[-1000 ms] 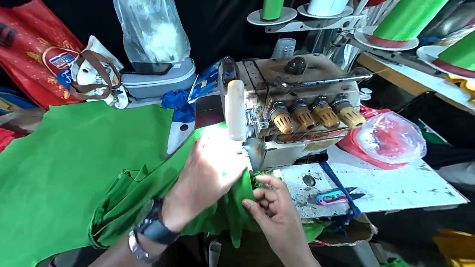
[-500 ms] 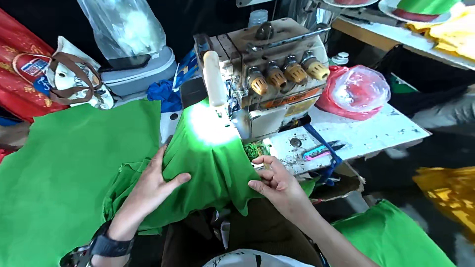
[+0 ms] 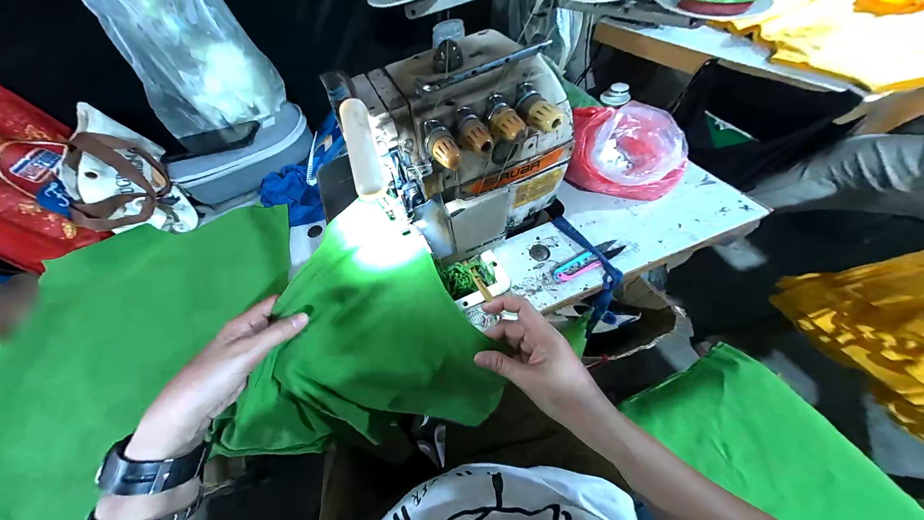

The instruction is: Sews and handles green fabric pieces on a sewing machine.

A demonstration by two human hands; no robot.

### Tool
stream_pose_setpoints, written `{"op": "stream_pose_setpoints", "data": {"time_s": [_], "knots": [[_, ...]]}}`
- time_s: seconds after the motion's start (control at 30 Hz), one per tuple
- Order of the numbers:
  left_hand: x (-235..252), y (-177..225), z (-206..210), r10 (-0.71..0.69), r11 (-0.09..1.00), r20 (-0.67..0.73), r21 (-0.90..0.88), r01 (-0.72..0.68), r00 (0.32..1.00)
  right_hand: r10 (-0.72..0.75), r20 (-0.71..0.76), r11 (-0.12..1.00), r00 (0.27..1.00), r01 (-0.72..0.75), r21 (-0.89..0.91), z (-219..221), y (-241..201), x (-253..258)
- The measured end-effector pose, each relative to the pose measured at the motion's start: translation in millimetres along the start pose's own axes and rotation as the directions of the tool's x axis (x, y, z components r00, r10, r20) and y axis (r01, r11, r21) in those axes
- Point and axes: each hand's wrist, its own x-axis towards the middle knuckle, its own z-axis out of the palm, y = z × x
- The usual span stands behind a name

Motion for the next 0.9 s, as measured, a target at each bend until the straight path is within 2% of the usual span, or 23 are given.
{"op": "stream_pose_setpoints", "data": {"time_s": [0.1, 0.2, 0.53, 0.73, 0.8, 0.9], "knots": [[1, -3, 4, 0.022, 0.989, 0.001, 0.143, -0.022, 1.0, -0.007, -0.034, 1.0, 0.999, 0.007, -0.016, 0, 4, -8], [5, -5, 8, 0.061, 0.978, -0.039, 0.202, -0.052, 0.997, -0.057, -0.097, 0.998, 0.994, 0.056, -0.02, 3, 8, -10], [2, -13, 11, 0.083, 0.989, -0.021, 0.126, -0.08, 0.996, -0.226, -0.111, 0.972, 0.968, 0.217, -0.087, -1, 13, -9], [2, -18, 15, 0.017, 0.998, -0.025, 0.054, -0.016, 1.0, -0.295, -0.081, 0.951, 0.952, 0.285, -0.123, -4, 14, -9], [1, -20, 16, -0.001, 0.998, -0.011, 0.057, 0.001, 1.0, -0.286, -0.087, 0.957, 0.954, 0.279, -0.085, -4, 16, -8], [-1, -17, 5, 0.043, 0.994, 0.001, 0.099, -0.043, 0.999, -0.293, -0.098, 0.955, 0.951, 0.296, 0.021, -3, 13, -9]]}}
